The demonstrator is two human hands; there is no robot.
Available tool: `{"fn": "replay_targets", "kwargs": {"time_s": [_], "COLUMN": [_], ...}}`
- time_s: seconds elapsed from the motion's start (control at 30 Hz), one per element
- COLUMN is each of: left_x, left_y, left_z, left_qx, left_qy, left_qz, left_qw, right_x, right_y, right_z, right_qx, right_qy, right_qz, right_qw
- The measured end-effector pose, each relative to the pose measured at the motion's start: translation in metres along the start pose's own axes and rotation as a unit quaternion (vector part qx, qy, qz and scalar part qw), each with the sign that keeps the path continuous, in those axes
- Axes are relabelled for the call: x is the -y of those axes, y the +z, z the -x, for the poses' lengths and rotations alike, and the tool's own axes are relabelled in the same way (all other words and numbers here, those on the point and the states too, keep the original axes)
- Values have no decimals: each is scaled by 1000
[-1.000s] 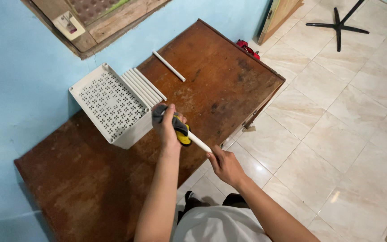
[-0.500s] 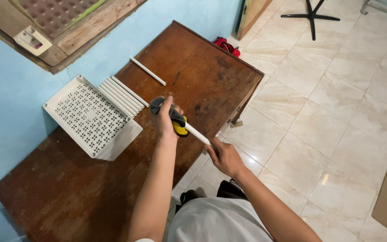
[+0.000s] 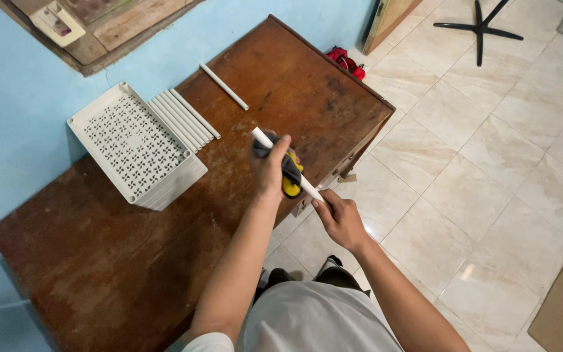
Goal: The person wipes a white plastic pipe with a gray and yellow cloth on a wooden table. The person repeatedly rubs the pipe's surface and rotates it to clean different sections, then places it back among other pipes.
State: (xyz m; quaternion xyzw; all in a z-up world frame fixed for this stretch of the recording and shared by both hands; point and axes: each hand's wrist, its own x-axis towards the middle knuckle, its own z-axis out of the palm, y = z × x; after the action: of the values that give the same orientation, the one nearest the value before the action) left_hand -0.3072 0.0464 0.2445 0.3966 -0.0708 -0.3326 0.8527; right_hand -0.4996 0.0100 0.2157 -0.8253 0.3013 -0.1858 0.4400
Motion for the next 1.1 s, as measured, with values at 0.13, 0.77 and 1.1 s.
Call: {"fn": "replay_targets", "kwargs": {"time_s": [0.13, 0.77, 1.1], "left_x": [-10, -2, -6], "left_y": [-8, -48, -56], "left_z": [-2, 26, 32], "left_qx": [-21, 104, -11], "left_qy": [36, 350, -14], "left_qz": [-32, -524, -685], "left_qw": [999, 770, 728], "right_x": [-19, -28, 0], "right_y": [-4, -111, -97], "right_z": [13, -25, -27], "right_qx": [4, 232, 1], "right_qy": [-17, 73, -245], "right_qz": [23, 8, 364], "right_qw": [1000, 970, 899]}}
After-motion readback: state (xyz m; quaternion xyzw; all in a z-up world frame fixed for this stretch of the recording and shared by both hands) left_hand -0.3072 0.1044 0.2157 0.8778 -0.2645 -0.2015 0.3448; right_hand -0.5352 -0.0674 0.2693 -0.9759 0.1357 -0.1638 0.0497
